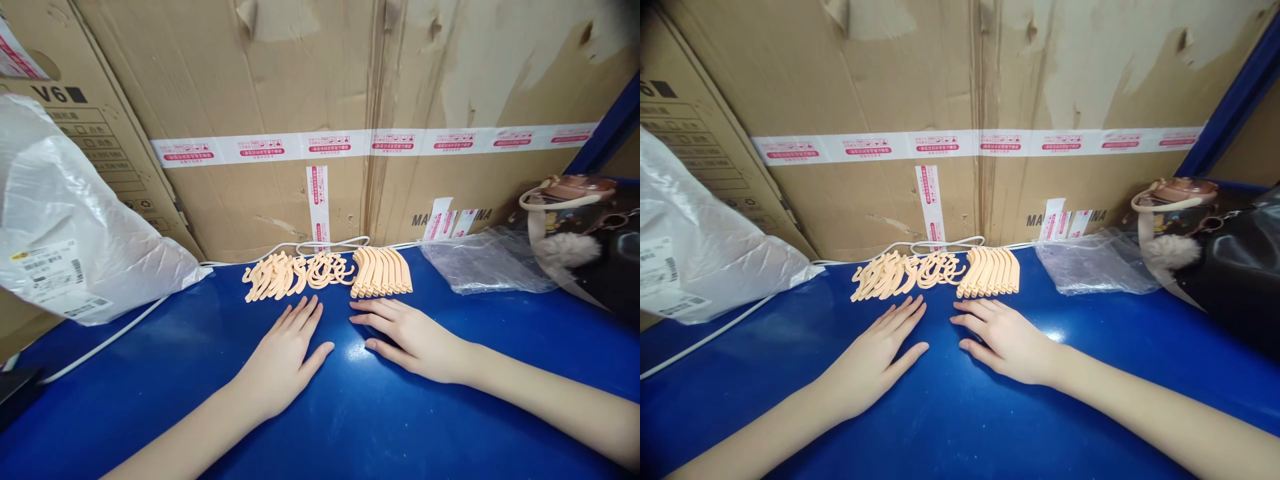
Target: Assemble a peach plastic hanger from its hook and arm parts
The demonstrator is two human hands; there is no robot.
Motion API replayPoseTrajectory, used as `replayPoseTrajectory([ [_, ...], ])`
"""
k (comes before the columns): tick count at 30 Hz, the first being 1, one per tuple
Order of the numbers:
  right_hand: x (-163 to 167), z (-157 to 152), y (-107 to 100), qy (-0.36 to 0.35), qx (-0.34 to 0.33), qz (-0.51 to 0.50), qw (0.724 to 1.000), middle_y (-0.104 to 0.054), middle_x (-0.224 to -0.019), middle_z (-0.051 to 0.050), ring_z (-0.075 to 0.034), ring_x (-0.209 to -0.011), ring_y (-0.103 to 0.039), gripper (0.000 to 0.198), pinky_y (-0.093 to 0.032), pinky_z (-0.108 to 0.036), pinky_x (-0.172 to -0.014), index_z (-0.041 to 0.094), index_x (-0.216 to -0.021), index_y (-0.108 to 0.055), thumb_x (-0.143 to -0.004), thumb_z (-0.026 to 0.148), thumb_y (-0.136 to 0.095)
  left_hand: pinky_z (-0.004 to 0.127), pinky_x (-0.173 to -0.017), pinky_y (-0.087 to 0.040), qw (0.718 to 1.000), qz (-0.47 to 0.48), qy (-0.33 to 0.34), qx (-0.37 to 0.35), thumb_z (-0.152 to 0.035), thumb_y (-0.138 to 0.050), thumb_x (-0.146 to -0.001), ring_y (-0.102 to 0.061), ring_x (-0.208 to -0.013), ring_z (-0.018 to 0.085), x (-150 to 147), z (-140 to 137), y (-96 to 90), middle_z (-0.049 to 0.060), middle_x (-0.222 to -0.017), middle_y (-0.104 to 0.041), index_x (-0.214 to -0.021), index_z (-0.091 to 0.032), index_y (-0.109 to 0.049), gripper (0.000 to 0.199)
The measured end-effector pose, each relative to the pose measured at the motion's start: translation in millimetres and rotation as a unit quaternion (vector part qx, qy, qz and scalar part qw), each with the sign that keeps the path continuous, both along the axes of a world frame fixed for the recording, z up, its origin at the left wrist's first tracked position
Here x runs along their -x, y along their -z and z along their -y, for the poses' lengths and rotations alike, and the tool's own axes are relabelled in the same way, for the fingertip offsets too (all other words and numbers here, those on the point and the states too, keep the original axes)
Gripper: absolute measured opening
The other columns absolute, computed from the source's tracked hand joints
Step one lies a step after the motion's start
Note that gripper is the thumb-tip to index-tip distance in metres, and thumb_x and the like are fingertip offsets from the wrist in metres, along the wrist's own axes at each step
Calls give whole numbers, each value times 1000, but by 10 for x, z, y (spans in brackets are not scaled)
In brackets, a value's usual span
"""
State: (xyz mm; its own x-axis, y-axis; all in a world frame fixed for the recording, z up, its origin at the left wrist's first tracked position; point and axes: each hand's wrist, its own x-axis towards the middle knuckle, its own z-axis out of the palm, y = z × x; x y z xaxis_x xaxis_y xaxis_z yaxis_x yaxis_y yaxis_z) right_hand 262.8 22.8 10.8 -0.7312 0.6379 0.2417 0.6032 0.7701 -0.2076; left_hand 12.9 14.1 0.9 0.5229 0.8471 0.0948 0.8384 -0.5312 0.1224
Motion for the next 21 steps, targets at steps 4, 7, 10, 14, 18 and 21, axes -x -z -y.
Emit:
replayPoseTrajectory([
  [4,0,-5,13,-3,-3,-9,1000,-51,-139,-12,-24,-125,-49,38,-41,-42,-103,19,-128,-55,-97,36,-42,50,-113,-26,1000,-8,-3,8,-52,-29,-97,-24,-140,28,-1,-2,-1,13,-152,-25,-146,-10,-32,64],
  [7,-3,-7,18,-5,-6,-13,1000,-51,-139,-11,-24,-125,-49,38,-41,-43,-103,19,-128,-55,-97,36,-41,50,-113,-27,1000,2,0,0,-51,-31,-97,-26,-140,28,6,-4,9,13,-151,-27,-145,-12,-33,63],
  [10,-4,-5,13,-4,-4,-9,1000,-50,-139,-12,-24,-125,-49,38,-41,-42,-103,18,-128,-55,-97,36,-41,49,-113,-27,1000,16,0,-2,-52,-33,-96,-27,-139,27,14,-6,18,12,-151,-28,-145,-14,-34,62],
  [14,-8,-4,5,-4,-4,-9,1000,-50,-139,-12,-24,-125,-49,38,-41,-43,-103,18,-127,-55,-97,36,-41,49,-113,-28,999,48,-7,2,-52,-37,-95,-29,-139,28,20,-3,27,12,-151,-31,-144,-14,-35,62],
  [18,-17,-14,5,-6,-2,-17,1000,-50,-139,-12,-24,-125,-49,37,-41,-43,-103,19,-128,-55,-96,36,-42,48,-112,-29,999,49,-6,1,-52,-36,-95,-29,-138,28,21,0,29,12,-151,-30,-145,-15,-34,62],
  [21,-13,-12,13,-8,-4,-13,1000,-51,-138,-12,-24,-125,-49,37,-41,-43,-103,19,-127,-55,-96,35,-42,49,-113,-28,999,40,-8,6,-53,-35,-95,-29,-139,28,19,-2,26,12,-151,-29,-145,-15,-34,63],
])
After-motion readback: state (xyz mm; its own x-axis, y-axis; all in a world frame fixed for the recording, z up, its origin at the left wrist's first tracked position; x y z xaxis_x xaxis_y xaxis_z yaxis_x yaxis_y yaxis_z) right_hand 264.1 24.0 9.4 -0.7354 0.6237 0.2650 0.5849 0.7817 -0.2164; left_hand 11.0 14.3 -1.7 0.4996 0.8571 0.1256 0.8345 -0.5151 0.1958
